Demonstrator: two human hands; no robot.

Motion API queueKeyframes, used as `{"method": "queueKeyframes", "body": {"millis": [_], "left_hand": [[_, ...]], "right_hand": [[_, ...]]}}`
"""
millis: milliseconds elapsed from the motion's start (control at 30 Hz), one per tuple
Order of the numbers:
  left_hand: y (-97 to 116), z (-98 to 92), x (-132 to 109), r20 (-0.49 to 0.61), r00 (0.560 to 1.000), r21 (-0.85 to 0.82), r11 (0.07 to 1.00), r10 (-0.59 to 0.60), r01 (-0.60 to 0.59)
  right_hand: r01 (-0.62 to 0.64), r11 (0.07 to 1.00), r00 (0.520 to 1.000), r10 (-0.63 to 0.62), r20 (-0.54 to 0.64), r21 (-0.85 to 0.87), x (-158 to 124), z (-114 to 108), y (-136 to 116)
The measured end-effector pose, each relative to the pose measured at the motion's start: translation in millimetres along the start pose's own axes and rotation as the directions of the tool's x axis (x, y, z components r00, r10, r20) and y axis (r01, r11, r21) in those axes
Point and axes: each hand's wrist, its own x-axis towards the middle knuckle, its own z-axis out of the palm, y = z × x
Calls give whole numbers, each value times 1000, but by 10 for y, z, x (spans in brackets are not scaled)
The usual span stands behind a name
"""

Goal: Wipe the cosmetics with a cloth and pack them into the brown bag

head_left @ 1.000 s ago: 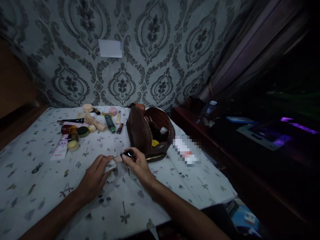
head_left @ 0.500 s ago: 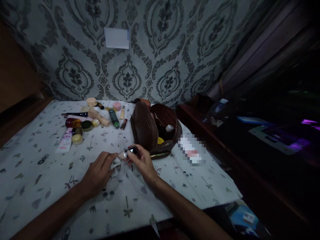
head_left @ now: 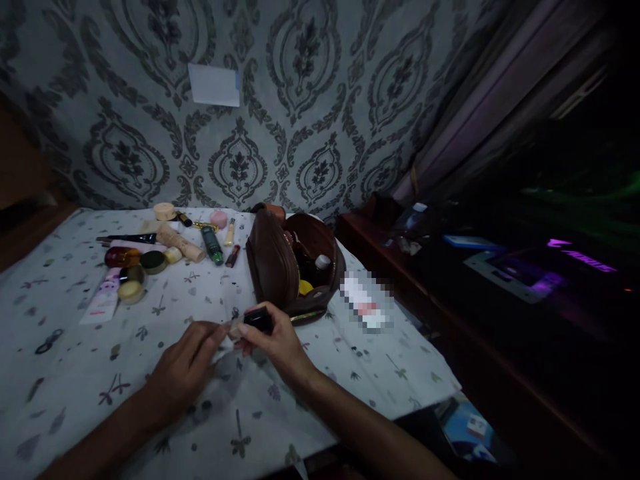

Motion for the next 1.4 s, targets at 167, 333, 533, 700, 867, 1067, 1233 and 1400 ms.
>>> {"method": "queueKeyframes", "body": {"millis": [167, 333, 533, 700, 867, 1067, 1233, 1400], "left_hand": [[92, -104, 197, -5, 985, -297, 941, -175, 166], [244, -52, 629, 167, 966, -444, 859, -198, 253], [570, 345, 1118, 497, 866, -489, 804, -63, 339], [558, 566, 1121, 501, 863, -481, 806, -70, 345], [502, 711, 967, 500, 866, -444, 850, -30, 285], [470, 823, 861, 493, 870, -364, 910, 6, 200], [453, 847, 820, 466, 885, -365, 912, 5, 187], [451, 834, 836, 473, 881, -380, 903, 5, 200]], "right_hand": [[106, 960, 990, -126, -61, -260, -241, -253, -444], [304, 683, 834, -527, -160, -664, -390, -699, -1240], [343, 311, 819, -560, 120, -887, -125, -1039, -1754], [359, 110, 914, -240, 326, -927, 74, -1158, -1821], [407, 0, 913, 13, 407, -913, 210, -1137, -1798], [349, -308, 935, 173, 308, -885, 359, -1013, -1740], [306, -378, 950, 186, 252, -874, 421, -1012, -1700], [288, -335, 955, 167, 245, -897, 400, -1075, -1605]]}}
